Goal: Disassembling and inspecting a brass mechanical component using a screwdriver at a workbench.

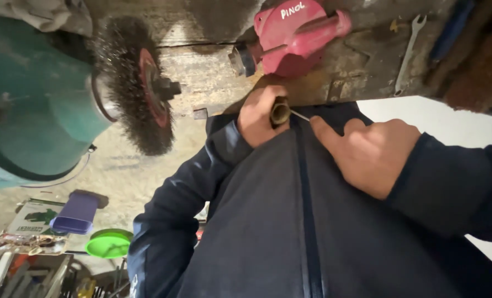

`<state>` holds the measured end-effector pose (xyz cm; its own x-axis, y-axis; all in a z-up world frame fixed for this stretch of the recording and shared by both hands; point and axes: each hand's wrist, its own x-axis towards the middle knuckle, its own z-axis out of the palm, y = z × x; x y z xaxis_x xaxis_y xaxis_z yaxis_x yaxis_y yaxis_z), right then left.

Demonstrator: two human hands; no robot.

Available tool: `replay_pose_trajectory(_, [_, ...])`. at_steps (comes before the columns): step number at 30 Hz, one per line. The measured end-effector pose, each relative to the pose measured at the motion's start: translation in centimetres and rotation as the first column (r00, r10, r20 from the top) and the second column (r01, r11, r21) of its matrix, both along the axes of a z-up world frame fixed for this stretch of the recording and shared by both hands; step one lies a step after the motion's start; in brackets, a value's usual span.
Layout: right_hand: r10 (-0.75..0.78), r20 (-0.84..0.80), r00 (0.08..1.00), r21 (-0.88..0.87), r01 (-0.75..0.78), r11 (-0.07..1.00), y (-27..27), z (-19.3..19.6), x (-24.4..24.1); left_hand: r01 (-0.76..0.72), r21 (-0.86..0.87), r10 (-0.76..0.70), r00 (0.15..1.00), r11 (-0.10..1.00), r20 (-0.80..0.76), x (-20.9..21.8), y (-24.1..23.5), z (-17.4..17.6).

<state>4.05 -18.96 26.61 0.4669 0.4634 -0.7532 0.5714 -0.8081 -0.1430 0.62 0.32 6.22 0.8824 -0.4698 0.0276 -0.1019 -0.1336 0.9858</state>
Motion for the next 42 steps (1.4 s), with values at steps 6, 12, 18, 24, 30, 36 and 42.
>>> replay_pose_trajectory(6, [-0.049,-0.049,0.998,-0.05,0.047,0.998,1.5,0.0,-0.6,-0.246,-0.003,0.244,0.961,0.969,0.131,-2.1,-1.1,-1.4])
replay_pose_trajectory(12, [0.128,-0.195,0.972,-0.155,-0.159,0.975,2.2,-0.3,0.5,-0.195,-0.205,0.249,0.927,0.959,0.281,-1.4,-0.6,-3.1])
replay_pose_trajectory(18, [0.325,-0.277,0.904,-0.218,-0.389,0.895,0.2,-1.7,2.5,-0.237,-0.184,0.288,0.897,0.954,0.335,-1.7,-1.0,-3.8])
replay_pose_trajectory(24, [0.349,-0.291,0.891,-0.24,-0.421,0.875,-1.4,-2.7,5.2,-0.226,-0.133,0.259,0.899,0.965,0.353,-1.5,-0.8,-3.9])
replay_pose_trajectory(30, [0.304,-0.27,0.913,-0.219,-0.366,0.905,-1.6,-3.1,7.4,-0.245,-0.085,0.258,0.889,0.966,0.379,-1.2,-1.1,-3.6])
replay_pose_trajectory(36, [0.137,-0.345,0.929,-0.219,-0.221,0.95,-1.3,-3.3,9.0,-0.219,-0.062,0.224,0.881,0.974,0.417,-0.5,-1.0,-3.2])
replay_pose_trajectory(42, [-0.002,-0.471,0.882,-0.234,-0.123,0.964,-0.7,-3.1,10.7,-0.237,-0.043,0.233,0.881,0.971,0.412,-0.9,-1.2,-3.8])
